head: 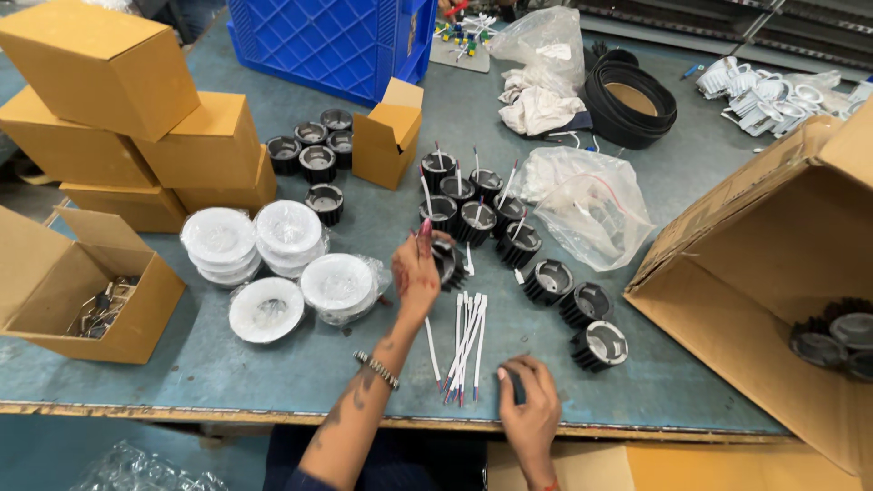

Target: The person inserts white zip ties into black cylindrical components on a workbench, then places the assembled units into a cardboard box. The person handles the components one at a time and stacks them in the box.

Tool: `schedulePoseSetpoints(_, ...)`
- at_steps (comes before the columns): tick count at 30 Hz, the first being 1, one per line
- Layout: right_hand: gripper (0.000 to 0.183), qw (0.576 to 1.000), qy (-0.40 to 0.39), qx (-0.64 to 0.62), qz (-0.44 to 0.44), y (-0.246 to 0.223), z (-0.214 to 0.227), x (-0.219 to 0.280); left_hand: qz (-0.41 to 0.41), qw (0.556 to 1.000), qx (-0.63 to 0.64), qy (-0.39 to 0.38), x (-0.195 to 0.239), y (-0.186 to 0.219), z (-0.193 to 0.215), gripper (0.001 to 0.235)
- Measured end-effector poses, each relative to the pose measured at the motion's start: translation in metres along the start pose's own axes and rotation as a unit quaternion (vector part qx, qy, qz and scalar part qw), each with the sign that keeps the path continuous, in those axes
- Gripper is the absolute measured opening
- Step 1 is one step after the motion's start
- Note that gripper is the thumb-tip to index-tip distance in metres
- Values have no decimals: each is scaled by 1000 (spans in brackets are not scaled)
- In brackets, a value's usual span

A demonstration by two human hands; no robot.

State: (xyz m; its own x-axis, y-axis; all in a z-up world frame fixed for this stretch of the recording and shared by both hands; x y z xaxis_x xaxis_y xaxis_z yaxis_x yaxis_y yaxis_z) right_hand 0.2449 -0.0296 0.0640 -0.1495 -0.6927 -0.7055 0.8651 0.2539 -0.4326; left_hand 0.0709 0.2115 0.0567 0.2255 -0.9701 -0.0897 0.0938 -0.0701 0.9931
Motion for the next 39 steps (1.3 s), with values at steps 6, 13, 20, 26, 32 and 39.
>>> schedulePoseSetpoints(6,10,1000,4,29,-6,3,-4,1,153,974,-155,61,-54,-47,-22,57)
schedulePoseSetpoints(13,8,999,5,46,-18,5,-7,0,25,988,-152,23,3,-28,-25,123)
schedulePoseSetpoints(20,7,998,5,51,-37,4,-7,0,2,988,-152,-34,-9,-41,-70,139)
schedulePoseSetpoints(26,11,999,3,42,-7,1,-5,-2,35,983,-175,-44,-43,-27,-79,139)
schedulePoseSetpoints(32,32,996,-37,28,71,-10,-7,-6,-251,947,-199,-13,23,26,-90,99)
schedulePoseSetpoints(39,35,970,-187,20,156,12,-31,18,-451,803,-184,-343,156,50,-171,55)
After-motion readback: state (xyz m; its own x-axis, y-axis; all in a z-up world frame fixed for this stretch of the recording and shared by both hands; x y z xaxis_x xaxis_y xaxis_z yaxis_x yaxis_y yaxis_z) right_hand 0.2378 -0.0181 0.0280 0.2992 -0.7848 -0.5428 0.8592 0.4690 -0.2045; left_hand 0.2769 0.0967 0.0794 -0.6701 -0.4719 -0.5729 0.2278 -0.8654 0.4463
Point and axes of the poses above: each hand's wrist, its own x-axis away from the middle knuckle, its own z-axis out of the back of the hand, y = z × x, the point moved 7 cm from there along -x, towards the middle knuckle, and after that the axes turned 13 degrees about z, right-handed, at the moved point
